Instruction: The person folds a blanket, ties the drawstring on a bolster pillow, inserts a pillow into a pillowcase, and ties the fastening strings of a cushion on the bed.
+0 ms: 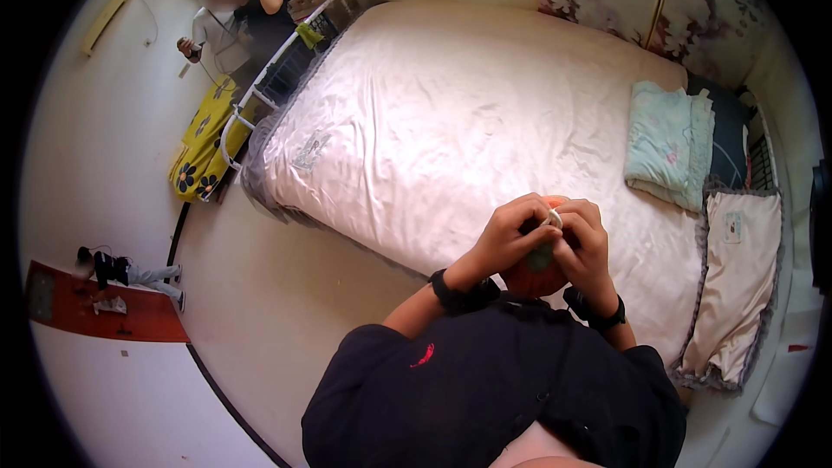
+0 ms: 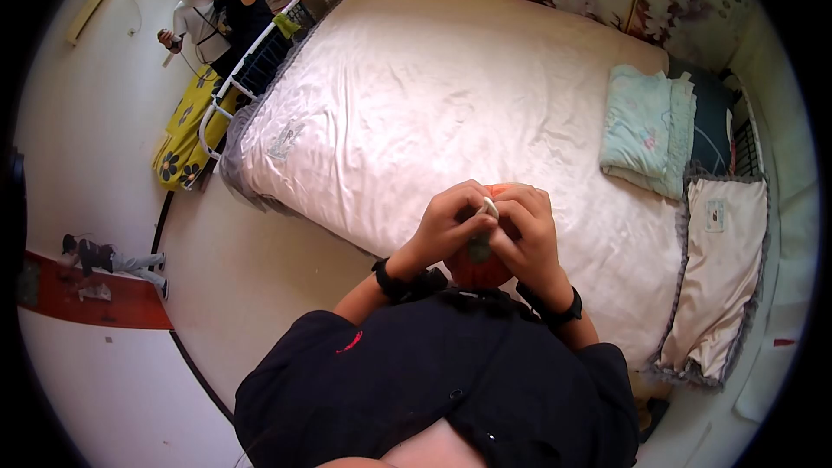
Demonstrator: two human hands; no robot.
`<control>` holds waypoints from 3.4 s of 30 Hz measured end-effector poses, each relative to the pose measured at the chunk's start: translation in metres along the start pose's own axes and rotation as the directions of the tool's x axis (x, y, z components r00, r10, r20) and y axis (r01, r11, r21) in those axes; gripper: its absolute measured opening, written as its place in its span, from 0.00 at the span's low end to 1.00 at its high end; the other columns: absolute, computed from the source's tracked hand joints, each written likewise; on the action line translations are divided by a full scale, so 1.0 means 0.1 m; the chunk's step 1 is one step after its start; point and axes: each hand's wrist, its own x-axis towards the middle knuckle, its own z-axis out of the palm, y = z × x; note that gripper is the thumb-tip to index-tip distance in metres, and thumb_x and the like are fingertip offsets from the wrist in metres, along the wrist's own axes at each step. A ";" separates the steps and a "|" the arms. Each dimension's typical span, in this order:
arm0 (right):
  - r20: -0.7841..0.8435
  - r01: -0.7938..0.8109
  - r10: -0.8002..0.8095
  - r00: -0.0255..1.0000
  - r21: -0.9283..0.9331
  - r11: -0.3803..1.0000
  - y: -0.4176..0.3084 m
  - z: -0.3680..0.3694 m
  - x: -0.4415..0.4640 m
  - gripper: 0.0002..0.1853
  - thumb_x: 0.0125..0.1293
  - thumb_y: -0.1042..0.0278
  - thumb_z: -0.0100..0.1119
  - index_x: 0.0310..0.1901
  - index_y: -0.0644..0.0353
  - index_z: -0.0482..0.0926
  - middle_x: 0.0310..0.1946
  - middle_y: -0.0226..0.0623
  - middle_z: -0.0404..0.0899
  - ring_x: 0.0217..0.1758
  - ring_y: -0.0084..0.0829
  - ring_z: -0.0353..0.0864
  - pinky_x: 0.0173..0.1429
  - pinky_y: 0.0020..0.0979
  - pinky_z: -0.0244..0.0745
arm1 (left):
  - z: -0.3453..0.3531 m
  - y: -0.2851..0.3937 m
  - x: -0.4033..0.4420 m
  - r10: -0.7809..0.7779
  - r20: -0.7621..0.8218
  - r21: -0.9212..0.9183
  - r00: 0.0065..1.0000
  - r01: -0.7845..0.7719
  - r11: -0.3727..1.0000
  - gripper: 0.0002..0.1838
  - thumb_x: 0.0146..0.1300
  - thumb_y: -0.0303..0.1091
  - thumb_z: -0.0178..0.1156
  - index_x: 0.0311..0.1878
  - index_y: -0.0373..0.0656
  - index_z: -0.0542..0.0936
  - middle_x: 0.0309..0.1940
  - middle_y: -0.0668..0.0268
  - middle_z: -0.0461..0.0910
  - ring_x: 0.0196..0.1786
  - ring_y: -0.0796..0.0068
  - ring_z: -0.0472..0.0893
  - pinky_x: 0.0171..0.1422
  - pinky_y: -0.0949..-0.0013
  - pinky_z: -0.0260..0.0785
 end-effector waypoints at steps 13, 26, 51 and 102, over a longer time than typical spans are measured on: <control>0.372 -0.414 0.208 0.905 0.649 0.638 0.07 -0.28 -0.13 0.09 0.66 0.72 0.46 0.32 0.62 0.76 0.30 0.30 0.76 0.39 0.25 0.71 0.49 0.28 0.63 | -0.04 -0.01 -0.12 -0.045 0.177 -0.470 0.983 0.125 0.874 0.05 0.64 0.28 0.54 0.34 0.38 0.75 0.28 0.70 0.75 0.33 0.84 0.74 0.38 0.79 0.66; 0.284 -0.165 0.043 0.958 0.423 0.891 -0.01 -0.38 0.03 0.09 0.54 0.80 0.51 0.36 0.61 0.77 0.39 0.35 0.76 0.44 0.31 0.71 0.54 0.33 0.63 | -0.13 0.16 0.03 0.073 0.344 -0.276 0.936 0.026 0.961 0.08 0.54 0.23 0.60 0.24 0.41 0.71 0.25 0.66 0.74 0.32 0.76 0.71 0.37 0.72 0.62; 0.380 -0.155 0.089 0.921 0.147 0.977 0.00 -0.45 0.00 0.06 0.56 0.75 0.57 0.24 0.61 0.72 0.17 0.38 0.67 0.19 0.34 0.66 0.26 0.30 0.60 | -0.10 0.20 0.13 0.333 0.299 0.258 0.894 -0.411 0.874 0.13 0.48 0.29 0.67 0.20 0.43 0.70 0.15 0.66 0.68 0.20 0.67 0.69 0.24 0.67 0.59; -0.117 -0.105 0.138 0.983 0.249 0.963 0.22 -0.21 0.39 0.16 0.56 0.74 0.58 0.48 0.59 0.75 0.46 0.35 0.75 0.47 0.29 0.70 0.56 0.29 0.64 | -0.18 -0.01 0.77 0.060 -0.257 -0.416 0.965 -0.166 0.894 0.27 0.65 0.17 0.41 0.68 0.38 0.54 0.67 0.57 0.56 0.62 0.52 0.67 0.63 0.60 0.67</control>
